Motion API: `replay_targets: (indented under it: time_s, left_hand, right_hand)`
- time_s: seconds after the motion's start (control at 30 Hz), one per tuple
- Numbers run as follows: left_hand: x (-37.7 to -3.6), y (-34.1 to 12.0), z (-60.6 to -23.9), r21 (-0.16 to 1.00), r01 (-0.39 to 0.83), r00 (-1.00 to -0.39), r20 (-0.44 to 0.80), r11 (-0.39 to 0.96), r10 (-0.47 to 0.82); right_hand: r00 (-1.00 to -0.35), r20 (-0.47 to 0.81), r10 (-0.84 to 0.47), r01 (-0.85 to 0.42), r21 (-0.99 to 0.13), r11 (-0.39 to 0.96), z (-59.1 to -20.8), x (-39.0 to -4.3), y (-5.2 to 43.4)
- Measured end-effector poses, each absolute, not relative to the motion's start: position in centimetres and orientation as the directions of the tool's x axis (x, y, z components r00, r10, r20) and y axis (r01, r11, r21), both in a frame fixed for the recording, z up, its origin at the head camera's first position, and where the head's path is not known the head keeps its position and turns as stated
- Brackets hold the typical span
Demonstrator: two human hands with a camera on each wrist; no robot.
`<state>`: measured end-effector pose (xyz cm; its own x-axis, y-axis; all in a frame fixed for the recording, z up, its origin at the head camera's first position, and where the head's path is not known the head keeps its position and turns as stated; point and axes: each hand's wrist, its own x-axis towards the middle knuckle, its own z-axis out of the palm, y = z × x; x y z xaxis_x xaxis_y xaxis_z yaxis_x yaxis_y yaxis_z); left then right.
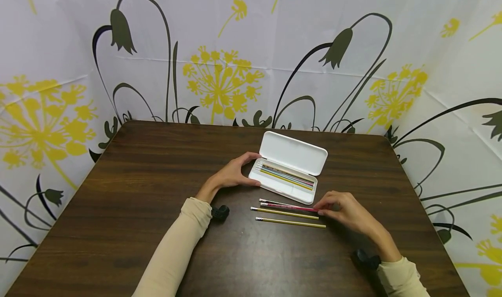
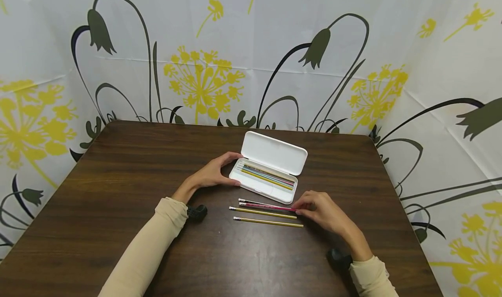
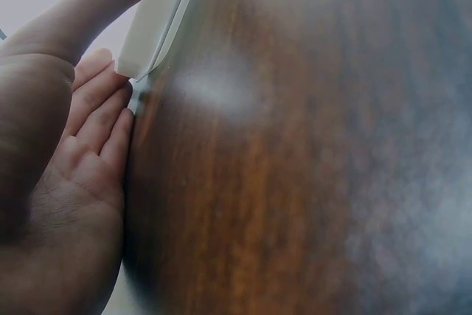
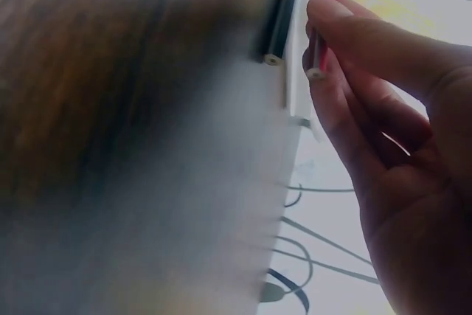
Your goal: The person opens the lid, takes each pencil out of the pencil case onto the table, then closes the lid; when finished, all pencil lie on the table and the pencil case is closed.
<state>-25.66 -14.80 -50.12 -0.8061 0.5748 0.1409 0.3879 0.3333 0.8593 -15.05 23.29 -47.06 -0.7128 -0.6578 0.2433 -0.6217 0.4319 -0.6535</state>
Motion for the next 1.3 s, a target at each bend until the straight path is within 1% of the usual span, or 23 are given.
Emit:
replay_targets:
  time_s: [0.13, 0.3, 0.43, 0.53, 0.6, 0.7, 0.83, 0.93, 1.07, 1.2, 1.3]
  left_hand:
    - [-25.7, -14.8, -50.1, 0.856, 0.390, -0.806, 0.140, 0.338, 0.575]
    - [-25.5, -14.7, -49.7, 0.854, 0.398, -0.805, 0.150, 0.336, 0.574]
    - [-24.8, -14.5, -48.2, 0.865, 0.402, -0.798, 0.170, 0.301, 0.578]
    - [-24.0, -14.5, -46.7, 0.869, 0.397, -0.795, 0.165, 0.295, 0.584]
    - [-23.7, -14.5, -46.0, 0.865, 0.397, -0.792, 0.154, 0.306, 0.591]
    - [-23.7, -14.6, -45.7, 0.861, 0.398, -0.789, 0.145, 0.317, 0.598]
    - [-24.3, -14.8, -46.6, 0.865, 0.397, -0.798, 0.159, 0.308, 0.582]
    - [-25.1, -14.9, -48.0, 0.864, 0.399, -0.806, 0.171, 0.307, 0.566]
    - [-25.7, -15.0, -49.5, 0.858, 0.389, -0.815, 0.151, 0.334, 0.559]
    - [-25.6, -15.0, -50.0, 0.858, 0.376, -0.818, 0.130, 0.349, 0.560]
    - [-25.4, -14.7, -49.9, 0.855, 0.390, -0.812, 0.145, 0.341, 0.565]
  right_hand:
    - [-0.685, 0.285, -0.671, -0.669, -0.612, 0.422, -47.7, -15.2, 23.1]
    - [-0.670, 0.328, -0.665, -0.704, -0.563, 0.432, -48.0, -15.2, 22.8]
    - [-0.666, 0.347, -0.661, -0.718, -0.537, 0.442, -48.1, -15.1, 22.7]
    - [-0.672, 0.344, -0.657, -0.713, -0.539, 0.447, -48.0, -15.0, 22.6]
    - [-0.683, 0.334, -0.649, -0.701, -0.548, 0.456, -47.8, -15.0, 22.6]
    - [-0.729, 0.332, -0.599, -0.665, -0.553, 0.502, -47.4, -15.2, 22.4]
    - [-0.806, 0.362, -0.468, -0.590, -0.559, 0.583, -46.8, -16.5, 21.6]
    - [-0.840, 0.398, -0.369, -0.542, -0.577, 0.611, -46.6, -17.9, 20.8]
    - [-0.861, 0.411, -0.301, -0.503, -0.597, 0.625, -46.4, -19.6, 20.1]
    - [-0.874, 0.388, -0.293, -0.481, -0.608, 0.631, -46.2, -20.3, 19.7]
    - [-0.883, 0.373, -0.286, -0.466, -0.619, 0.632, -46.0, -20.5, 19.7]
